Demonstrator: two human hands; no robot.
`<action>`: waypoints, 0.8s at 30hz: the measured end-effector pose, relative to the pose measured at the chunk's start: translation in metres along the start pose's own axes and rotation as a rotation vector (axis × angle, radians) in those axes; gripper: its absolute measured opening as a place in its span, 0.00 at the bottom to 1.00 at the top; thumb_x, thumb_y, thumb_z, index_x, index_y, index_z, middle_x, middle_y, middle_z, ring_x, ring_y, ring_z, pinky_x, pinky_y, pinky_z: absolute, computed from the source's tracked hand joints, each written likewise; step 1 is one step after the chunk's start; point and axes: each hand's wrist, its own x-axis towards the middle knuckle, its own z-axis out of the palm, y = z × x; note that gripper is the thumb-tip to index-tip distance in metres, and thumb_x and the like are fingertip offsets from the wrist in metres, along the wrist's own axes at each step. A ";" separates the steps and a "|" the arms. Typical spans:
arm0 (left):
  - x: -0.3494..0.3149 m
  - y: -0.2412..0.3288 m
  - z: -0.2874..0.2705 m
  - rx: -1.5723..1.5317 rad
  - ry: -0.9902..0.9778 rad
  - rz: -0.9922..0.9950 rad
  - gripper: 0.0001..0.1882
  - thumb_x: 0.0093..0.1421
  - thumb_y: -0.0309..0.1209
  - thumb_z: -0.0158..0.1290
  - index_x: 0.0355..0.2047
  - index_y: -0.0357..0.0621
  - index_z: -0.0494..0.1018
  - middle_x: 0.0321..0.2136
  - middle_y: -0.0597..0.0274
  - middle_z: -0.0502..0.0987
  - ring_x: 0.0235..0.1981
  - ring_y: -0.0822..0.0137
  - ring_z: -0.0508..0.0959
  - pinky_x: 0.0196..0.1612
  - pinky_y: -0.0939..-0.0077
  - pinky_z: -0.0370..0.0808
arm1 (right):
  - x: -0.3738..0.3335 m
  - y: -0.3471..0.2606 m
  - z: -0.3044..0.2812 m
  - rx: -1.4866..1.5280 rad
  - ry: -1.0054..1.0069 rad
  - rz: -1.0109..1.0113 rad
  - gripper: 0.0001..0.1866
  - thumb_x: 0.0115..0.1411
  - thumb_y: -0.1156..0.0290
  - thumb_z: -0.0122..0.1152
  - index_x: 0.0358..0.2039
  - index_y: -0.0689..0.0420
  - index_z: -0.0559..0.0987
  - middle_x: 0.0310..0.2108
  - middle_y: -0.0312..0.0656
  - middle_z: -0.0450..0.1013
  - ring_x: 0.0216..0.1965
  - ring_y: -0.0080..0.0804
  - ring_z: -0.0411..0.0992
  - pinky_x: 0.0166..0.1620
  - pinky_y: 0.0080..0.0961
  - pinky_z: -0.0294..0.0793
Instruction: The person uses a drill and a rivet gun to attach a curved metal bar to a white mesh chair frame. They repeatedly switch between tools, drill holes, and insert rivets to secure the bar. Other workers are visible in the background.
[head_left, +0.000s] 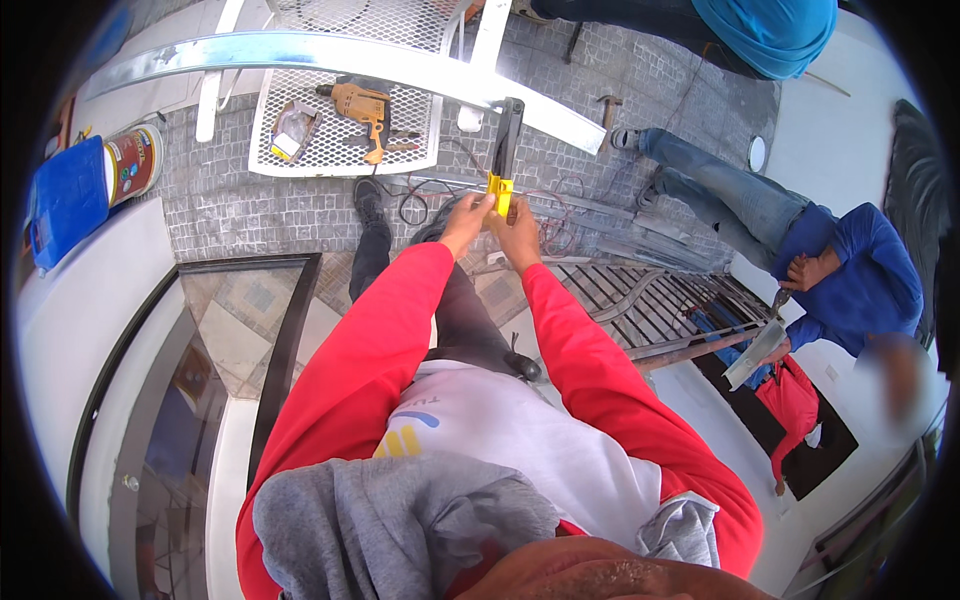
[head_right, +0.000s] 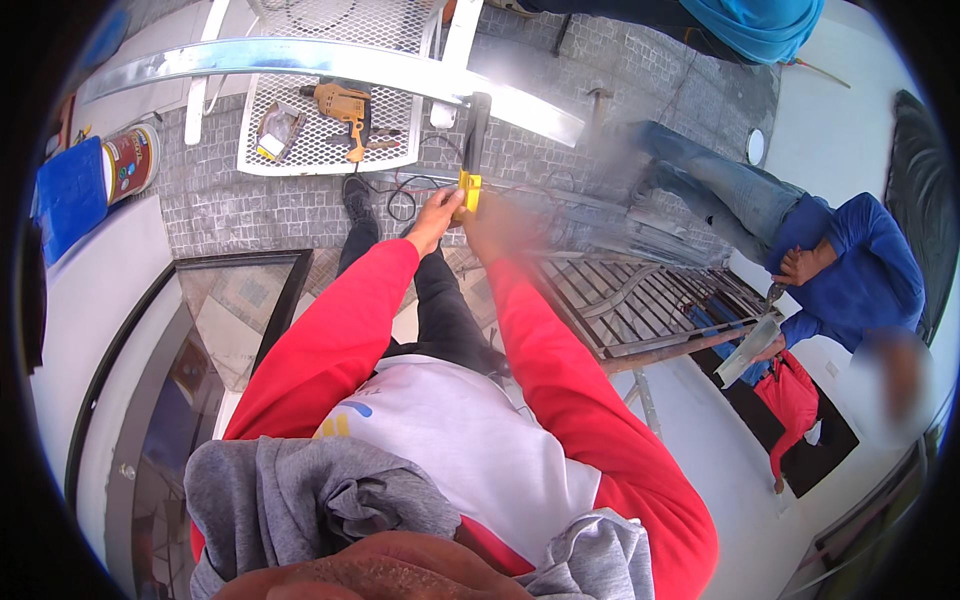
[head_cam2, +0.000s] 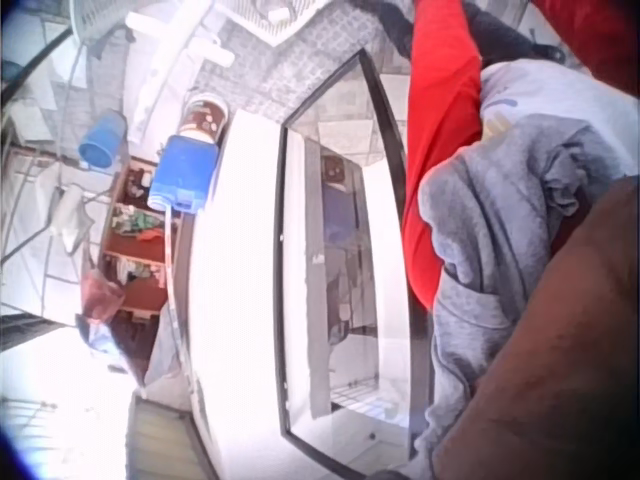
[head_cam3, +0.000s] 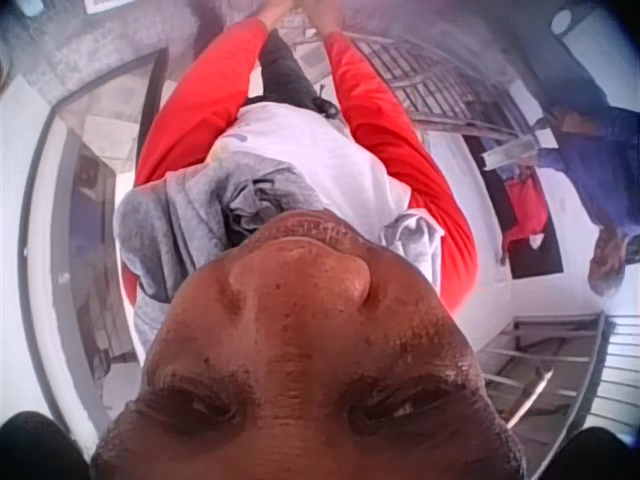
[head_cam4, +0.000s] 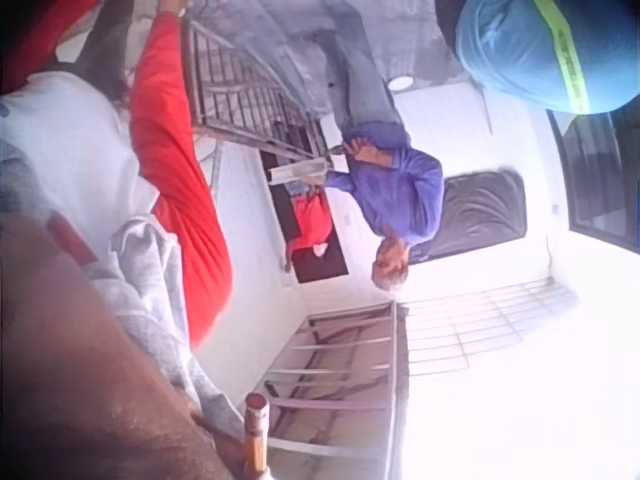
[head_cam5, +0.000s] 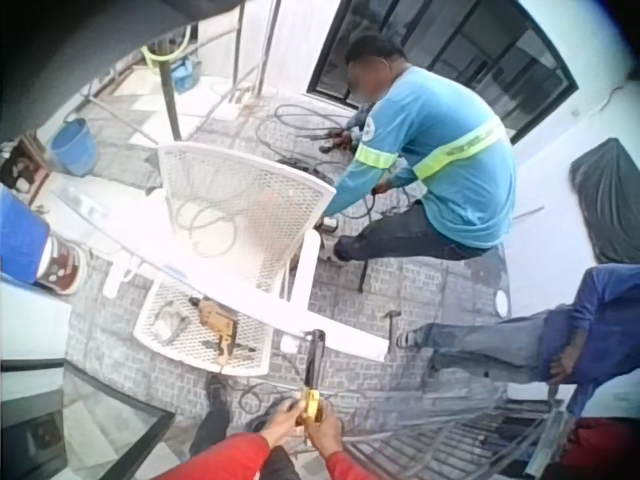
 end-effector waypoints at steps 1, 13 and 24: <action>0.004 -0.002 -0.001 0.062 0.006 -0.007 0.25 0.72 0.48 0.53 0.59 0.41 0.72 0.47 0.59 0.79 0.44 0.66 0.81 0.44 0.72 0.81 | -0.001 -0.005 -0.006 -0.036 -0.030 -0.006 0.22 0.63 0.62 0.69 0.49 0.64 0.75 0.37 0.42 0.78 0.34 0.26 0.76 0.39 0.26 0.78; -0.005 0.003 -0.002 0.014 0.051 -0.035 0.28 0.70 0.50 0.55 0.59 0.41 0.73 0.51 0.58 0.77 0.51 0.64 0.78 0.50 0.65 0.78 | 0.010 -0.048 -0.042 0.065 -0.124 0.097 0.22 0.62 0.66 0.68 0.52 0.67 0.76 0.39 0.45 0.77 0.38 0.32 0.76 0.41 0.32 0.75; -0.059 0.074 0.010 0.113 -0.170 0.092 0.49 0.55 0.54 0.67 0.68 0.38 0.60 0.62 0.48 0.70 0.65 0.56 0.70 0.65 0.61 0.67 | 0.100 -0.076 -0.039 0.256 -0.396 0.457 0.53 0.50 0.33 0.73 0.55 0.76 0.76 0.53 0.61 0.75 0.53 0.50 0.76 0.55 0.43 0.73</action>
